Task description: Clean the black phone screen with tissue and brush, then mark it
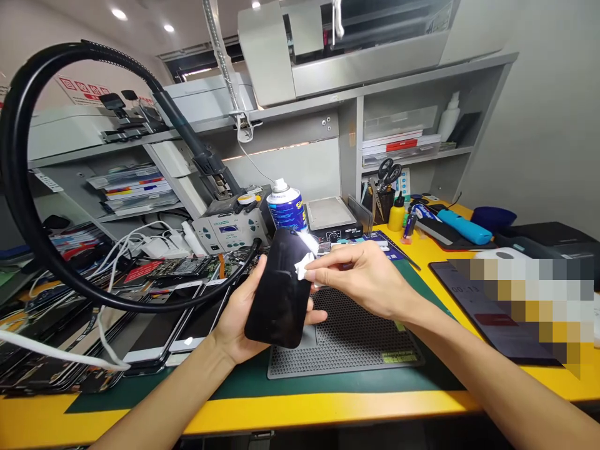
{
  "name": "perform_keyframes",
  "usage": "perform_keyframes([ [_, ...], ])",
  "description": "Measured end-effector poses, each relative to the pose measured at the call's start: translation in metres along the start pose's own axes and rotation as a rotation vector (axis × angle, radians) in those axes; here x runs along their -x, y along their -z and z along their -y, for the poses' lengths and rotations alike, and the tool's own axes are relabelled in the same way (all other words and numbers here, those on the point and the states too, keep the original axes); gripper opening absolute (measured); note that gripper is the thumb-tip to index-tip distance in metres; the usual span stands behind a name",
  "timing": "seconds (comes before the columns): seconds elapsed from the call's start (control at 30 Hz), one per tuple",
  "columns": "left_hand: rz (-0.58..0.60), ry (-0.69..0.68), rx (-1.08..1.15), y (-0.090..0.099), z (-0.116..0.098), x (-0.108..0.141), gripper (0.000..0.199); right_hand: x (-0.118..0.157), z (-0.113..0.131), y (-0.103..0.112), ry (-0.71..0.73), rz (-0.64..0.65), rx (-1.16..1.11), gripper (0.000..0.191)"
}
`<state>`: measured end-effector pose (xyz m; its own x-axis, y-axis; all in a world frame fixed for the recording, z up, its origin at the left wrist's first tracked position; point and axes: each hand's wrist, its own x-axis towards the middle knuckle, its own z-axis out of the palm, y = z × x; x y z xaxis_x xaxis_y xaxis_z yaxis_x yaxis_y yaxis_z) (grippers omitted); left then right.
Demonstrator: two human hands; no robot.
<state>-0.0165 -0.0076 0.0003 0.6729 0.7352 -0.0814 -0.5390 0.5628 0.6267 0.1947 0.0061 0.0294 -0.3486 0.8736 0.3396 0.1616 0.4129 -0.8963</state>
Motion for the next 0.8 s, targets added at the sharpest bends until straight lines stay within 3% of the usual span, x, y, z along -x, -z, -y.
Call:
perform_keyframes([
  [0.13,0.037,-0.035,-0.012,-0.005,0.0,0.0,0.071,0.002,0.0,-0.003,0.093,-0.049,0.076,0.02],
  [0.37,0.037,-0.038,-0.121,-0.002,0.004,0.001,0.064,0.003,0.0,-0.007,0.283,-0.277,0.298,0.01],
  [0.43,0.019,-0.039,-0.136,-0.003,0.006,0.001,0.063,0.005,0.001,-0.009,0.304,-0.247,0.311,0.009],
  [0.53,-0.024,-0.044,-0.154,-0.006,0.007,0.001,0.061,0.008,0.004,-0.012,0.275,-0.015,0.286,0.01],
  [0.6,-0.055,-0.036,-0.171,-0.008,0.007,0.0,0.06,0.009,0.004,-0.013,0.234,0.074,0.279,0.01],
  [0.73,-0.092,-0.012,-0.202,-0.009,0.008,0.0,0.062,0.007,0.004,-0.012,0.199,-0.115,0.357,0.01],
  [0.8,-0.107,-0.005,-0.214,-0.008,0.009,0.0,0.064,0.007,0.003,-0.012,0.194,-0.117,0.344,0.01],
])
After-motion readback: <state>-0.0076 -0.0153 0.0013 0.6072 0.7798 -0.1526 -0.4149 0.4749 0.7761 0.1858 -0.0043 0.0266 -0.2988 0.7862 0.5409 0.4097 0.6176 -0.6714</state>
